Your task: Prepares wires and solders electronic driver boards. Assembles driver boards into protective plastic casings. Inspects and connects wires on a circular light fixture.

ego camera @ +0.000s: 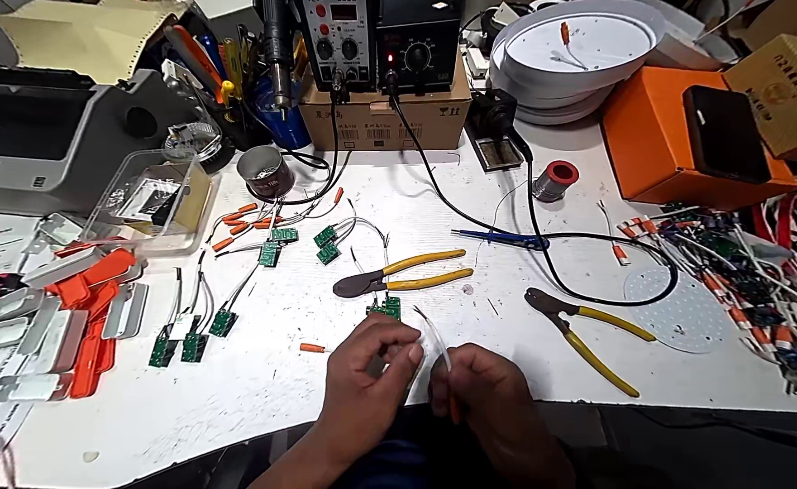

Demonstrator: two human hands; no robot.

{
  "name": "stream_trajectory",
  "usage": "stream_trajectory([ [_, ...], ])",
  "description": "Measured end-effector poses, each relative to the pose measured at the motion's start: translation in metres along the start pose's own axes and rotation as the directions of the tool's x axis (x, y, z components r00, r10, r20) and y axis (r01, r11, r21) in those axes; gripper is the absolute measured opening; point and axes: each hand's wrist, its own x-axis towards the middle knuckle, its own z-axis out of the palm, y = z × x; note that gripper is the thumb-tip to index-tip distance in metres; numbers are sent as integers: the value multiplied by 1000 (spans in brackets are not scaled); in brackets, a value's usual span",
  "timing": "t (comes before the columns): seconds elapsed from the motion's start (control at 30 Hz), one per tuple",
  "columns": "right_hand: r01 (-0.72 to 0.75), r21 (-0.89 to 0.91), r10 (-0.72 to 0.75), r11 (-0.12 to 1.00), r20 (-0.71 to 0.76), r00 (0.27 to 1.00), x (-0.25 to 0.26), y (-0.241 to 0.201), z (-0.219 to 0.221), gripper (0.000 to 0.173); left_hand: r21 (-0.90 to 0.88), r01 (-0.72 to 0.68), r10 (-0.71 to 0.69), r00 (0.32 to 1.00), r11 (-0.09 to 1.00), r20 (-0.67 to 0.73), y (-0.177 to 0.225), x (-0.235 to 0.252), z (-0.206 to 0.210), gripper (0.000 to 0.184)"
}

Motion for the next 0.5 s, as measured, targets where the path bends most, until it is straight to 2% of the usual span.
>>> stream_trajectory([
  [0.07,-118,293,122,949,3,993,0,3,4,20,171,-126,131,991,977,-19,-5,0,4,12],
  [0.13,-178,486,191,856,23,981,-1,8,8,19,417,-330,360,933,847,5,-14,1,2,13],
  [0.2,-219,595,231,774,57,971,-3,13,12,18,557,-441,480,873,704,85,-19,2,-3,15],
  [0.27,-258,637,258,726,96,961,-6,16,16,18,619,-508,545,825,598,150,-24,5,-7,13],
  [0.33,-281,656,263,701,128,956,-8,18,21,19,628,-561,590,784,540,194,-26,7,-12,10],
  [0.5,-268,699,251,663,129,959,-7,19,30,19,602,-595,637,750,532,178,-23,10,-19,13],
])
